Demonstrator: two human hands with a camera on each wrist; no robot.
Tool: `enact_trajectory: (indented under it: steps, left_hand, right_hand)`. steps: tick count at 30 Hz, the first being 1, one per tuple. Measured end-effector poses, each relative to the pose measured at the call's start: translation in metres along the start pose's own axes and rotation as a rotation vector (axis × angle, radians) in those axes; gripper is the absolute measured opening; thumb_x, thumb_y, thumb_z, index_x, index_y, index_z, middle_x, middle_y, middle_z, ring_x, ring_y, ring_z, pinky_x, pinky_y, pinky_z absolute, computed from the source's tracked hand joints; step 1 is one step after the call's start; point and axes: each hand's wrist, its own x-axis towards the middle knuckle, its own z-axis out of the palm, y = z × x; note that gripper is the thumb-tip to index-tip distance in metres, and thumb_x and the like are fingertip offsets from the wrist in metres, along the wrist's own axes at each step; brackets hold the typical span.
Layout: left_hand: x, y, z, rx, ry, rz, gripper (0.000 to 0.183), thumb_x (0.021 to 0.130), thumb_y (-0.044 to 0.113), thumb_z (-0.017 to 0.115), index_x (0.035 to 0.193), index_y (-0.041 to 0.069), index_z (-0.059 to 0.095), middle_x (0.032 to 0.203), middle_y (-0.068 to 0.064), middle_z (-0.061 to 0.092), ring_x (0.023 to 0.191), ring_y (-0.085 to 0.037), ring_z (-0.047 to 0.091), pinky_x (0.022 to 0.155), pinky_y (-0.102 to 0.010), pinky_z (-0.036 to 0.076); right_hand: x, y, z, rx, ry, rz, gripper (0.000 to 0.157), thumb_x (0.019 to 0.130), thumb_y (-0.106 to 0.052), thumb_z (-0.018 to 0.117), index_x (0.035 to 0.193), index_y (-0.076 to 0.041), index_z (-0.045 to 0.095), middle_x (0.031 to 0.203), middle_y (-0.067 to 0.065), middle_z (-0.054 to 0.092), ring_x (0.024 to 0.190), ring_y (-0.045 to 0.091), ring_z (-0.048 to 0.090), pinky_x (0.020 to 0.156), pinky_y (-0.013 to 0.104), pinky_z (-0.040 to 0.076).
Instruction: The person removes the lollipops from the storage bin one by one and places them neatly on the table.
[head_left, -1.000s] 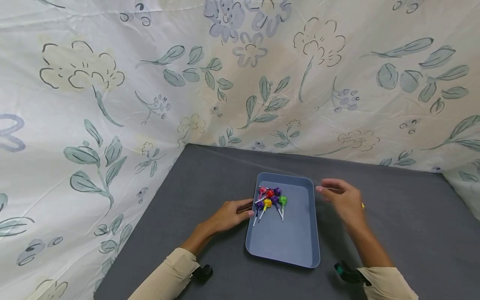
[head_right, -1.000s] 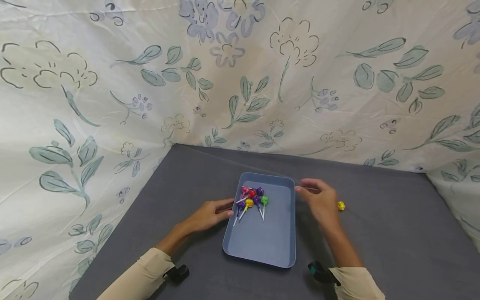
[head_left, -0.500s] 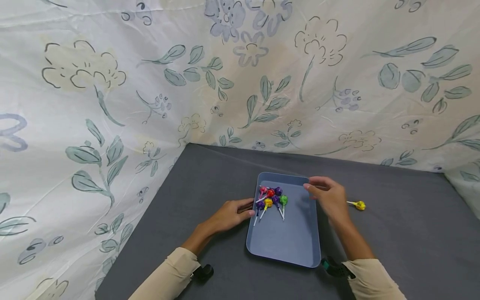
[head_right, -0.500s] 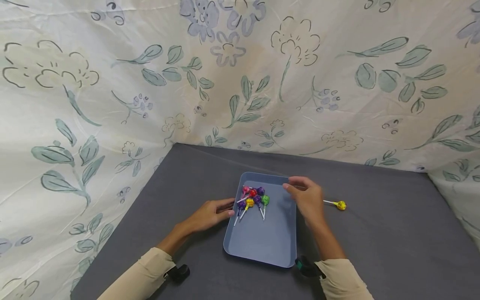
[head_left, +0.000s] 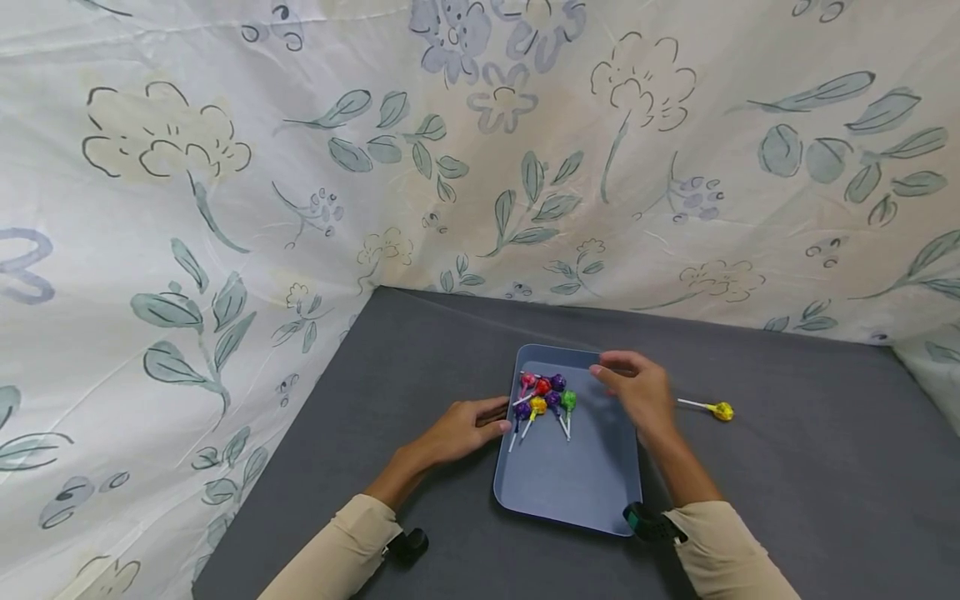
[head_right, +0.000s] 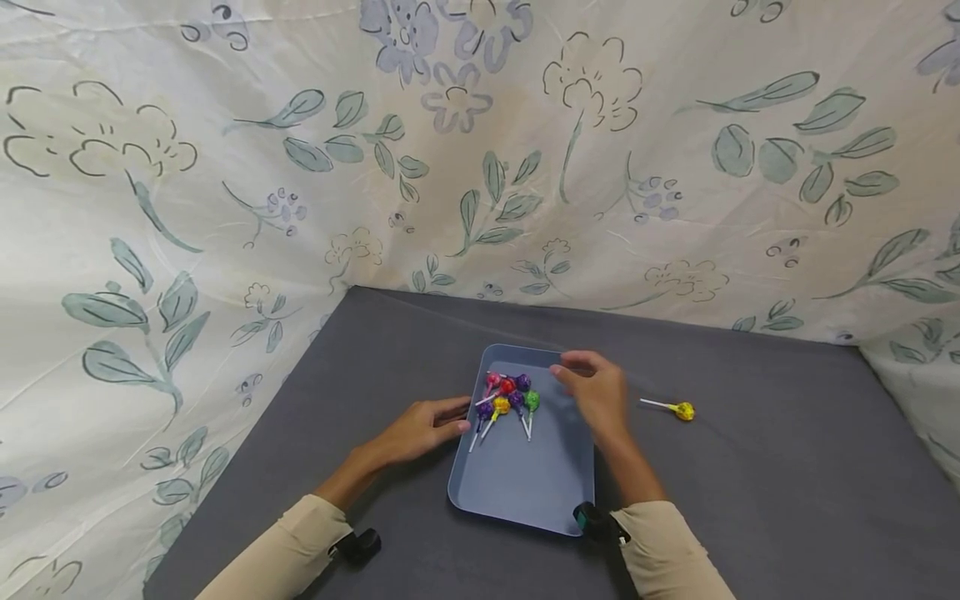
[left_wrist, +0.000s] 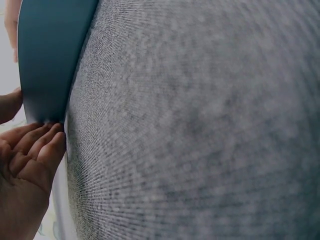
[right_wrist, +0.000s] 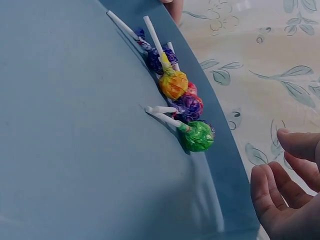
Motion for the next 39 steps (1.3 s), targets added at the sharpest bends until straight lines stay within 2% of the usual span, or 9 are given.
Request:
enact_trajectory:
  steps: [8,18,21,29,39]
  left_hand:
    - [0.001,-0.002,0.000,0.011,-0.001,0.012,0.057,0.109,0.032,0.061,0.158,0.004,0.050,0.156,-0.013,0.056,0.140,-0.026,0.059,0.115,-0.045,0.048]
    - [0.001,-0.005,0.000,0.005,0.002,0.025,0.058,0.109,0.034,0.062,0.157,0.004,0.051,0.155,-0.013,0.057,0.139,-0.024,0.060,0.115,-0.044,0.048]
    - [0.000,-0.004,0.000,0.005,0.003,0.027,0.057,0.109,0.034,0.062,0.156,0.003,0.051,0.155,-0.013,0.058,0.139,-0.025,0.060,0.115,-0.045,0.048]
    - [0.000,-0.004,0.000,0.002,0.001,0.024,0.057,0.109,0.034,0.062,0.156,0.003,0.051,0.154,-0.013,0.058,0.139,-0.024,0.061,0.115,-0.045,0.048]
    - [-0.001,-0.004,-0.002,-0.011,-0.003,0.029,0.057,0.109,0.033,0.062,0.157,0.002,0.051,0.154,-0.014,0.058,0.139,-0.025,0.060,0.114,-0.045,0.049]
  right_hand:
    - [0.005,0.003,0.009,0.009,-0.080,-0.020,0.036,0.101,-0.021,0.077,0.129,0.000,0.072,0.128,0.019,0.073,0.110,0.028,0.070,0.085,0.035,0.064]
    - [0.008,0.006,0.021,-0.009,-0.177,-0.045,0.035,0.099,-0.014,0.077,0.129,0.003,0.072,0.132,0.022,0.070,0.111,0.033,0.072,0.082,0.030,0.063]
    - [0.007,0.006,0.024,-0.034,-0.198,-0.048,0.036,0.098,-0.016,0.079,0.129,0.001,0.072,0.132,0.021,0.070,0.112,0.033,0.072,0.085,0.033,0.063]
    - [0.002,0.005,0.028,-0.088,-0.227,-0.049,0.037,0.097,-0.018,0.080,0.128,0.000,0.072,0.131,0.021,0.071,0.119,0.039,0.069,0.100,0.050,0.058]
    - [0.000,0.008,0.029,-0.146,-0.245,-0.045,0.034,0.093,-0.013,0.083,0.124,0.000,0.074,0.124,0.019,0.074,0.116,0.038,0.069,0.099,0.051,0.058]
